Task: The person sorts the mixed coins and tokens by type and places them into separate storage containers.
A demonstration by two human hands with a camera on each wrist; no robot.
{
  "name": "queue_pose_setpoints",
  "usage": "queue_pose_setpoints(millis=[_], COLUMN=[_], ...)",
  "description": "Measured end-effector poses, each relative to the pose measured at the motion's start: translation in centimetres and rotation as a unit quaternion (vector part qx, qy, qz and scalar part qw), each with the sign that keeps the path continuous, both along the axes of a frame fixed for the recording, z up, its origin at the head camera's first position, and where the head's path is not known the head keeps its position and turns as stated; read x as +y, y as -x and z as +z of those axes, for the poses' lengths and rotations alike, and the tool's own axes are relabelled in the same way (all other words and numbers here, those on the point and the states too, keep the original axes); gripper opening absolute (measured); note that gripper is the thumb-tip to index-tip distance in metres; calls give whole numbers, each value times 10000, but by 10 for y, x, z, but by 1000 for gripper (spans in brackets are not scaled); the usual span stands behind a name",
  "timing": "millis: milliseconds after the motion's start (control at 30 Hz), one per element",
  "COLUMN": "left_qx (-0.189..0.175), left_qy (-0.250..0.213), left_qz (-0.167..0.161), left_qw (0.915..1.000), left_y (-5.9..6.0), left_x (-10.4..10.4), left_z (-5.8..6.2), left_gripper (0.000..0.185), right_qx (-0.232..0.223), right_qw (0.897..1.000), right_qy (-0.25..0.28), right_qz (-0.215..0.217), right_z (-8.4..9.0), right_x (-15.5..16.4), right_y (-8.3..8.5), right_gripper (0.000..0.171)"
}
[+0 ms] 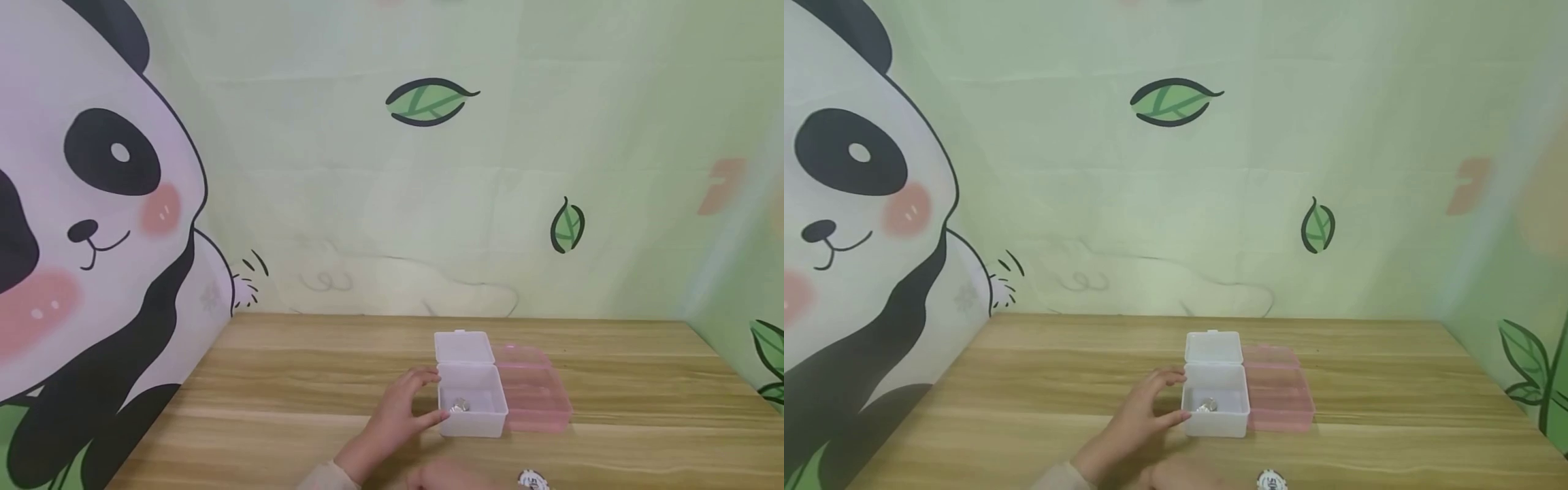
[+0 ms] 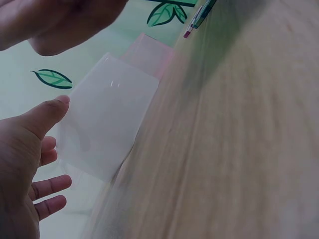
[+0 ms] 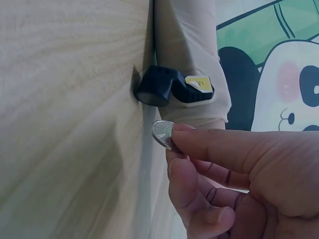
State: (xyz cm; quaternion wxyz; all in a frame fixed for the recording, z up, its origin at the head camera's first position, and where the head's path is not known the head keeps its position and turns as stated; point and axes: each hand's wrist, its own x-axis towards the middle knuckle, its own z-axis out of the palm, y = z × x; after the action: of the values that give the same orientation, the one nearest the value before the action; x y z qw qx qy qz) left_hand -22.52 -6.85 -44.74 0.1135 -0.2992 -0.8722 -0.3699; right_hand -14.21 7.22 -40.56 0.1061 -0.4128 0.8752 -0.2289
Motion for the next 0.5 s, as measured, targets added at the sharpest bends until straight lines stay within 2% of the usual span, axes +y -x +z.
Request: queue_pose_setpoints(millis=[200, 367, 500], left_qx=[37, -34, -28], left_qy=[17, -15, -26], left_qz=[15, 4, -36], left_qw=[10000, 10000, 10000], left_y=[0, -1, -2], left_x=[0, 0, 0], left_z=[1, 3, 4], left_gripper=[49, 50, 50], right_qx=[268, -108, -170], right_qw=[9996, 9997, 9995], right_qy=[-64, -130, -133], right_qz=[52, -183, -230], right_z=[4, 12, 15], right_x=[4, 8, 11], right_y=[3, 4, 5], right_gripper=[8, 12, 16])
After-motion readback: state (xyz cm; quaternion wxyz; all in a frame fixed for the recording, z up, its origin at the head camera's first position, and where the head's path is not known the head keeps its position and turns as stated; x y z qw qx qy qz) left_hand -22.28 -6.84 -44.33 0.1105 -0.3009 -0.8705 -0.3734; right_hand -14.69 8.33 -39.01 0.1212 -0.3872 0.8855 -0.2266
